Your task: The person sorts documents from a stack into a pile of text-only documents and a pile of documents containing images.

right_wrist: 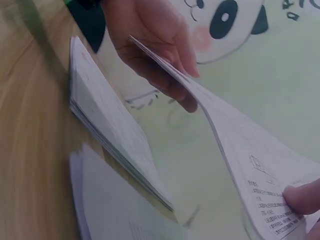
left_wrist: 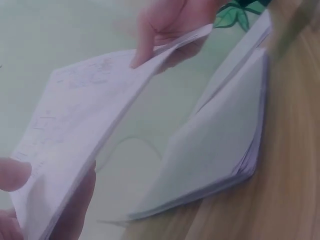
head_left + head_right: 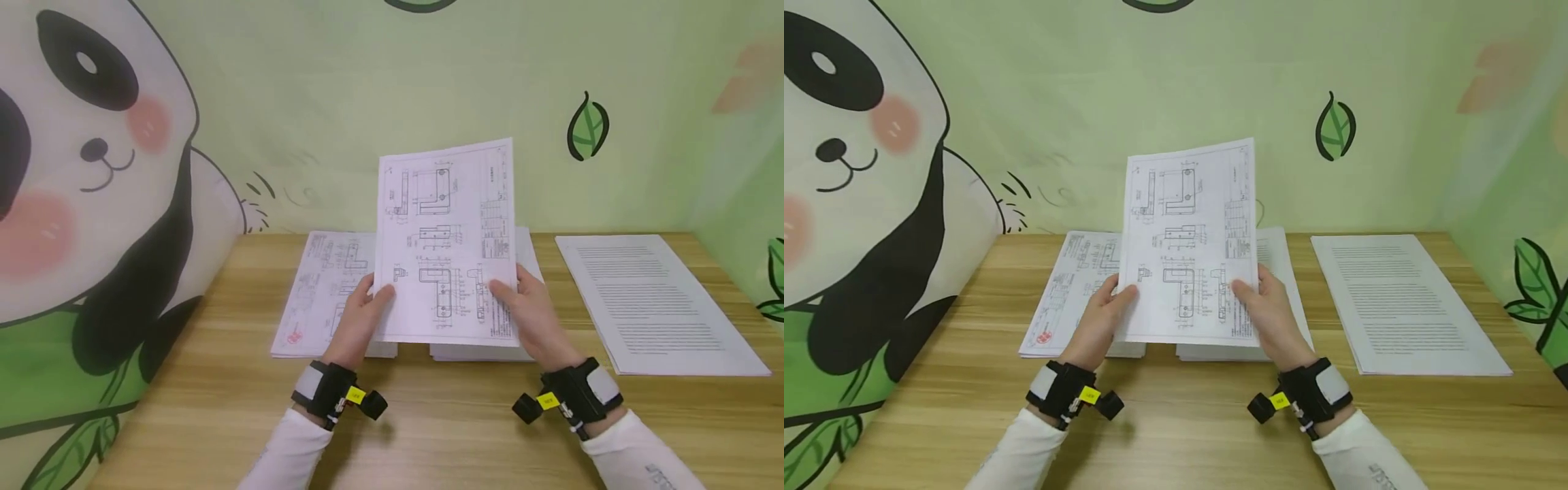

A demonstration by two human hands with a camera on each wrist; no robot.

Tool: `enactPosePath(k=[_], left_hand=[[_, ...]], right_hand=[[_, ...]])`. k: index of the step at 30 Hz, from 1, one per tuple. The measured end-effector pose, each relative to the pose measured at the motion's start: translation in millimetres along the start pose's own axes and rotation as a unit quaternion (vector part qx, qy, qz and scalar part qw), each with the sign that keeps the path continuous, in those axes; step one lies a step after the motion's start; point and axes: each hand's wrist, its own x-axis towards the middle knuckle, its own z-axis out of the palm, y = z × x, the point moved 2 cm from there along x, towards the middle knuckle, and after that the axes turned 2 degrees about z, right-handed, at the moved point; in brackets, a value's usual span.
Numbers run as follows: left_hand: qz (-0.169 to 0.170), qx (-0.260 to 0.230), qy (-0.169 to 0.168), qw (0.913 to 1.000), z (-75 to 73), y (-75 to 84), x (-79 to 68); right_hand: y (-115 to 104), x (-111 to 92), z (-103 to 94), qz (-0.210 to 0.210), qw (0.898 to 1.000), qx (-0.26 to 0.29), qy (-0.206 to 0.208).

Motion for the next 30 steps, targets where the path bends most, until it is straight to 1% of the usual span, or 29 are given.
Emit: enactPosePath(k=[4,8,12,16,19,23,27,30], left_hand=[[-0.014,0.013,0.049,0.9986,-27.6,-8.4,2.2],[-0.035,0.046,0.079,0.9952,-56.4,-12.3,1.1],[-0.052,0.069,0.087,0.9924,-82.5,-17.1,2.5],[-0.070,0.089,0.096,0.9889,-103.2,-24.1,5.9],[-0.077,0.105,0.104,0.9860,-115.3,-29.2,9.0],[-0.072,0.142,0.122,0.9797,-129.7,-35.5,11.9],[-0.064,0.190,0.148,0.9684,-144.1,-44.7,14.0],[-0.061,0.216,0.160,0.9612,-152.1,-51.0,14.7]], right_hand=[[2,8,29.9,0.009,1.000,-0.001,-0.026],[5,16,57.1,0.017,0.998,0.018,-0.056],[10,25,80.6,0.027,0.996,0.025,-0.085],[18,34,98.8,0.033,0.994,0.018,-0.104],[25,40,109.0,0.040,0.995,0.002,-0.096],[31,44,122.4,0.053,0.996,-0.039,-0.058],[35,48,137.1,0.056,0.995,-0.070,-0.038],[40,53,146.5,0.047,0.991,-0.122,-0.027]])
